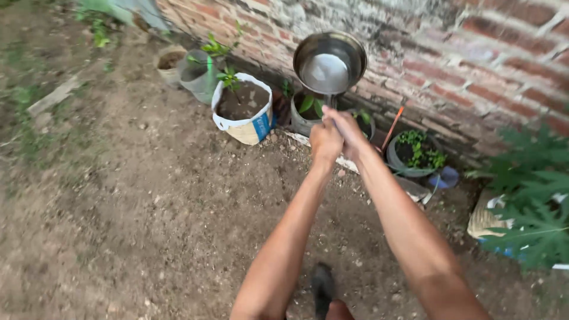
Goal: Filling a pot with water at a kitchen sink and using it to water several plants in an outdoor garden area.
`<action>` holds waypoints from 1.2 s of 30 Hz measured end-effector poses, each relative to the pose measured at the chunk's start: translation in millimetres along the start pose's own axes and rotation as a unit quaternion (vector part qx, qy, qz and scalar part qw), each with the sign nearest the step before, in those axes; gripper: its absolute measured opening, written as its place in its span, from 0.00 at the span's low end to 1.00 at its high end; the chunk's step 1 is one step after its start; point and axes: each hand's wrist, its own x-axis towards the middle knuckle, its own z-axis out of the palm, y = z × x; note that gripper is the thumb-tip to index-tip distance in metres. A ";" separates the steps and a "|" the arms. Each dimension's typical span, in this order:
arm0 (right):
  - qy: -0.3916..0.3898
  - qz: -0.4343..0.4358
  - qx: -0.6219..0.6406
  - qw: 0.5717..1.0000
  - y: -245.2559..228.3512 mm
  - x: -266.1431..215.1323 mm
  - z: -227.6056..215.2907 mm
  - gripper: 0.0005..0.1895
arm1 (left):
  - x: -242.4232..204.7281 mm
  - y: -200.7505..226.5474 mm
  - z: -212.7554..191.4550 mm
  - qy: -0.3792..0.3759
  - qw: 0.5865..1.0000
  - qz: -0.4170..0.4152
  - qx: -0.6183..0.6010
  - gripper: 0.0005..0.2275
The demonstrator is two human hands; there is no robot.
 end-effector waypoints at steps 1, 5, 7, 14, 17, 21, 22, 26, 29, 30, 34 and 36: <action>0.015 -0.003 -0.014 1.000 5.4 11.0 -3.8 0.17 | 10.2 1.3 2.5 -0.013 1.000 0.002 0.008 0.28; 0.054 -0.007 -0.017 0.998 22.3 59.0 -16.8 0.17 | 84.0 -36.9 36.5 -0.025 0.999 0.045 0.015 0.26; 0.070 -0.019 -0.008 0.997 30.5 74.7 -29.1 0.17 | 95.6 -45.6 44.7 -0.085 0.996 0.019 -0.011 0.26; 0.096 0.028 0.002 0.995 81.7 113.3 -83.0 0.19 | 130.4 -92.8 98.2 -0.098 0.995 -0.013 0.010 0.25; 0.088 0.005 0.015 0.996 114.6 141.6 -121.5 0.19 | 158.8 -122.6 133.2 -0.130 0.991 -0.013 0.007 0.25; 0.097 -0.017 0.008 0.995 139.4 164.4 -158.6 0.18 | 194.1 -179.6 194.8 -0.150 0.987 0.059 0.023 0.25; 0.099 0.003 0.006 0.995 147.9 166.3 -157.4 0.17 | 202.4 -197.0 201.1 -0.150 0.987 0.051 0.030 0.26; 0.109 -0.005 -0.011 0.994 180.3 199.4 -185.4 0.15 | 230.0 -222.8 228.4 -0.145 0.989 0.032 -0.007 0.25; 0.122 -0.018 -0.024 0.992 196.9 214.0 -207.3 0.12 | 239.0 -245.4 244.6 -0.142 0.987 0.074 -0.029 0.25; 0.120 -0.016 -0.036 0.992 202.9 220.2 -211.2 0.13 | 241.7 -244.8 240.3 -0.148 0.987 0.050 -0.047 0.25; 0.126 -0.019 -0.083 0.988 211.0 228.8 -206.0 0.14 | 245.2 -248.1 230.3 -0.174 0.981 -0.022 -0.086 0.24; 0.136 -0.009 -0.095 0.986 211.2 229.7 -202.8 0.14 | 251.6 -253.5 233.4 -0.179 0.979 -0.022 -0.092 0.24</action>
